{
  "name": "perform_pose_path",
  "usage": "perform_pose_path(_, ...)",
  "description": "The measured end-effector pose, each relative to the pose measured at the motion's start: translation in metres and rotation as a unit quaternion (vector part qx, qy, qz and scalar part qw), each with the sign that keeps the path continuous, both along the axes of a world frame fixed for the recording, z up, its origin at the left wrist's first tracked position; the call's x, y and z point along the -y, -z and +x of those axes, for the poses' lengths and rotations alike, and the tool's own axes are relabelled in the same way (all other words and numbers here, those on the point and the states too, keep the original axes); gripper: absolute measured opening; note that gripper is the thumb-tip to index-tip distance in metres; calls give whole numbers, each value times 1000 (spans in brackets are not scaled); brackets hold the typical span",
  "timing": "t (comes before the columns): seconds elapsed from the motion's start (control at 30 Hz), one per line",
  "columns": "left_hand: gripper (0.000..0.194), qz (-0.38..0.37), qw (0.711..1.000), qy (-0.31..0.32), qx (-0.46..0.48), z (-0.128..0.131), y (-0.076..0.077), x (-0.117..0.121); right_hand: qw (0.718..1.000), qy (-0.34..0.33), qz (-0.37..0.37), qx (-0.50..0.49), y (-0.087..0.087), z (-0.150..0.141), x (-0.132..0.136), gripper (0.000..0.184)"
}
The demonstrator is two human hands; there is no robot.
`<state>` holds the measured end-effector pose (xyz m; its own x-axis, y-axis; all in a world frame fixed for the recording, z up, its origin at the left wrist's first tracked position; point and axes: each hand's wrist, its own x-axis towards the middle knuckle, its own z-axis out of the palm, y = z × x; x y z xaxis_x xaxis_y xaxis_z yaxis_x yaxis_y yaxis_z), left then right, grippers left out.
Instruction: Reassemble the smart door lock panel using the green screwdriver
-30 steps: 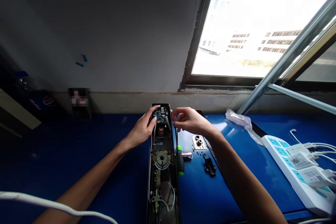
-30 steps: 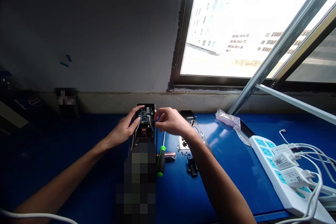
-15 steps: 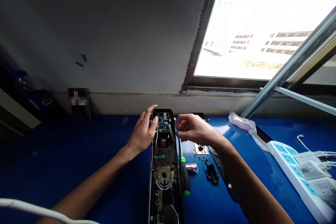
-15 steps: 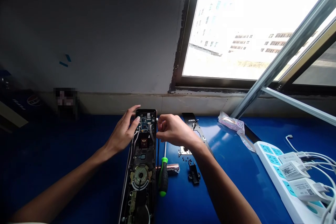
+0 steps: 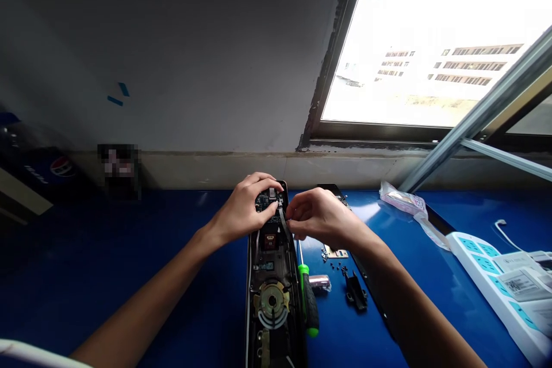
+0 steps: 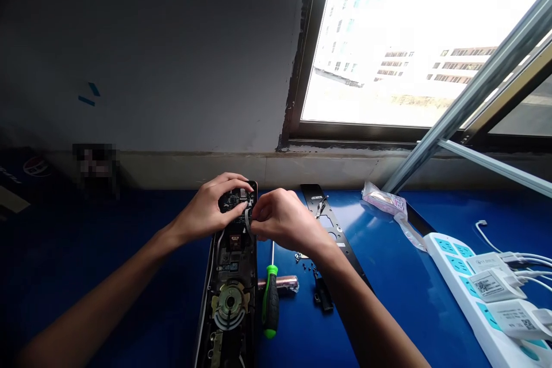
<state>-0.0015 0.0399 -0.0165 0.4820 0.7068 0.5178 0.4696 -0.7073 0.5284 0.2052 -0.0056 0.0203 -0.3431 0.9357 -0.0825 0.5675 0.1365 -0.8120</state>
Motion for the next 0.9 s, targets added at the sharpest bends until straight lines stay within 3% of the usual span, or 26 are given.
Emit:
perform_pose_path(0.23,18,0,1000,-14,-12,1,1,-1,999,35,26,25,1,-4,3,5)
perform_pose_path(0.43,19,-4,1000,-15,-18,0,2,-2,999,40,16,12,-1,-6,4,4)
perform_pose_path(0.9,19,-10,1000,-10,-24,-2,0,-2,1000,10,13,-16,0,-5,1,7)
